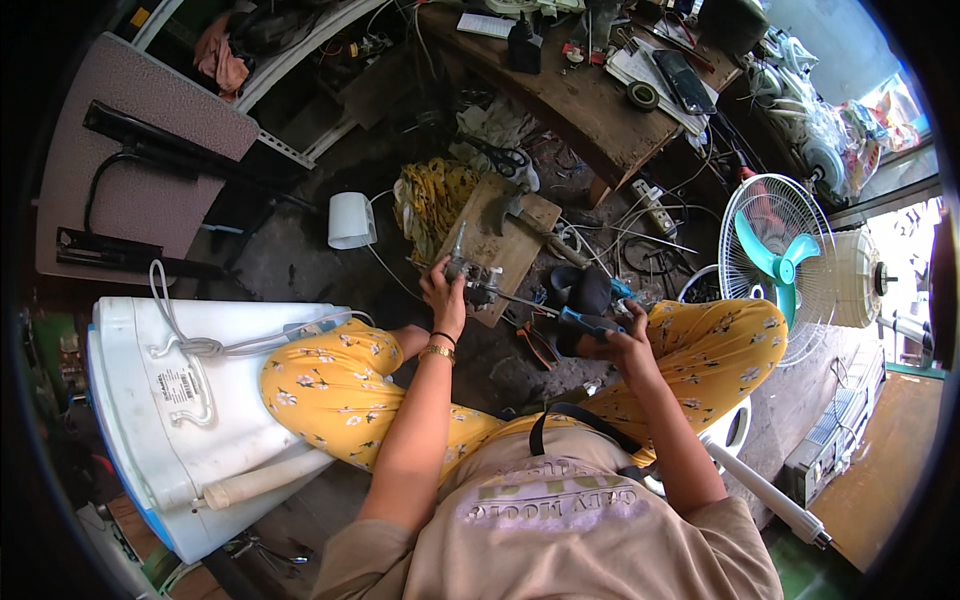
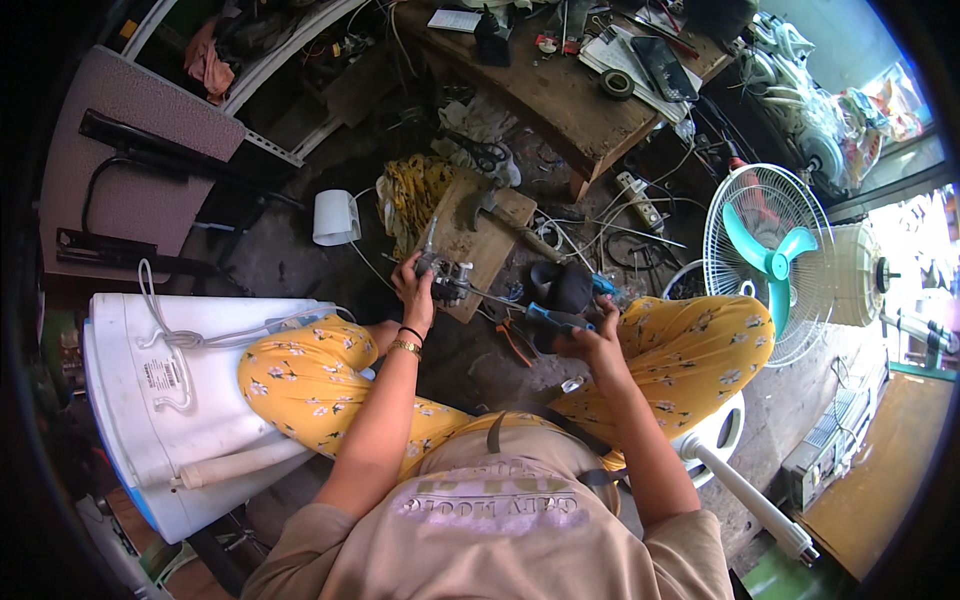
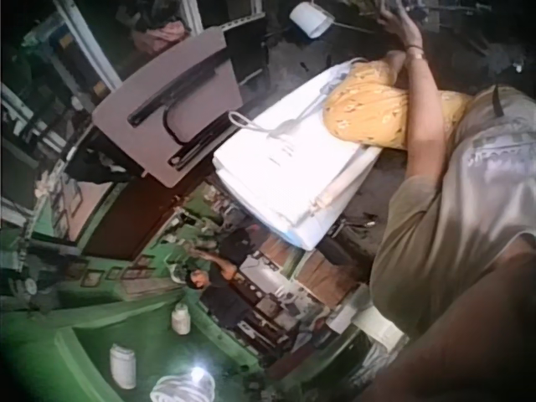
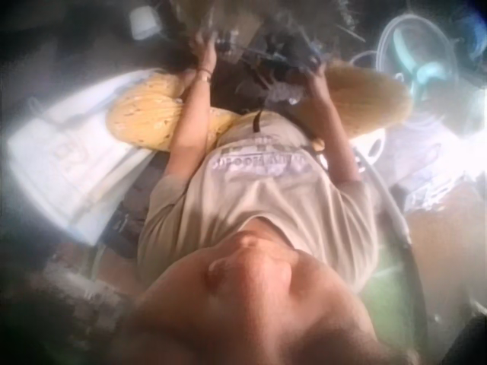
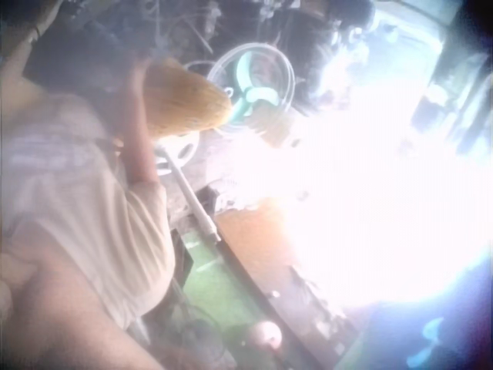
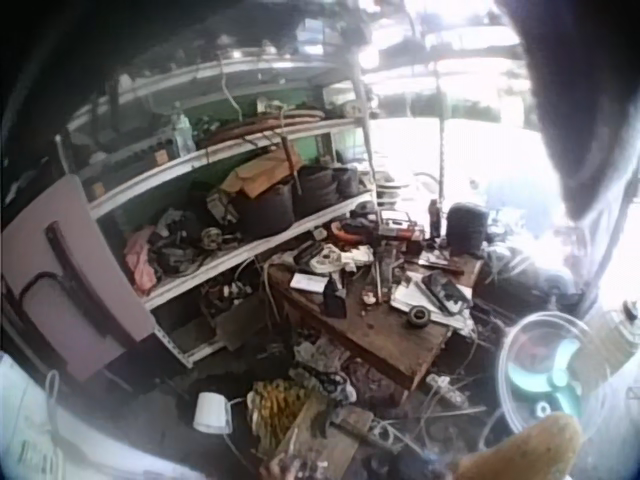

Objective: The person uses a screwdriver and pliers to detach and manipulate wires and internal components on an appliance motor.

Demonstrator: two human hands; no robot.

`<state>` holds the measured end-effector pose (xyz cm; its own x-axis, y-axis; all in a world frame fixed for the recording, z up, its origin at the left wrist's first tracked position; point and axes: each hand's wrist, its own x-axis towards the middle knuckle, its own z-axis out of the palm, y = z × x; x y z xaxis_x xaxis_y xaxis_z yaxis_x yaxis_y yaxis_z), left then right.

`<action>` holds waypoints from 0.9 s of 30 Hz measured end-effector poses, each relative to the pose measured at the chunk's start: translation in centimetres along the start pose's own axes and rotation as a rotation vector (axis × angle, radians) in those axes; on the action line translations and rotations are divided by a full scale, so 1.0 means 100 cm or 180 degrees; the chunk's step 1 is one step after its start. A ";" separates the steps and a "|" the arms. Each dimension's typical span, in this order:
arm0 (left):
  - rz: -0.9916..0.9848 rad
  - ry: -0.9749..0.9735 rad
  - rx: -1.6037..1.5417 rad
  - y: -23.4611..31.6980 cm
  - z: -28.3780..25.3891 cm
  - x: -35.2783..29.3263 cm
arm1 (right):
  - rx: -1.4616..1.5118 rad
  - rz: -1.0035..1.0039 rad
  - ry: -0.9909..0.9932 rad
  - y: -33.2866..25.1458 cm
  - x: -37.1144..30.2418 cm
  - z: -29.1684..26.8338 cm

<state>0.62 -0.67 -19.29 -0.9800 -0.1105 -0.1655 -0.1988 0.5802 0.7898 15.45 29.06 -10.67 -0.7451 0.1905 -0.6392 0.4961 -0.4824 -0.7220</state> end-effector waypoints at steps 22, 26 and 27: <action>-0.0022 -0.0038 -0.0087 0.013 -0.002 0.000 | -0.0911 -0.0302 -0.0231 0.017 0.038 -0.031; 0.0075 0.0071 -0.0070 -0.005 -0.002 -0.001 | -0.0398 -0.0510 -0.0111 -0.013 0.010 0.000; 0.0051 0.0036 -0.0078 0.003 0.000 -0.001 | -0.0819 -0.0518 -0.0131 -0.004 0.019 -0.010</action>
<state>0.63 -0.45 -19.05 -0.9830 -0.1105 -0.1464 -0.1833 0.5620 0.8066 14.24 30.45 -11.85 -0.8388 0.2103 -0.5021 0.4614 -0.2148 -0.8608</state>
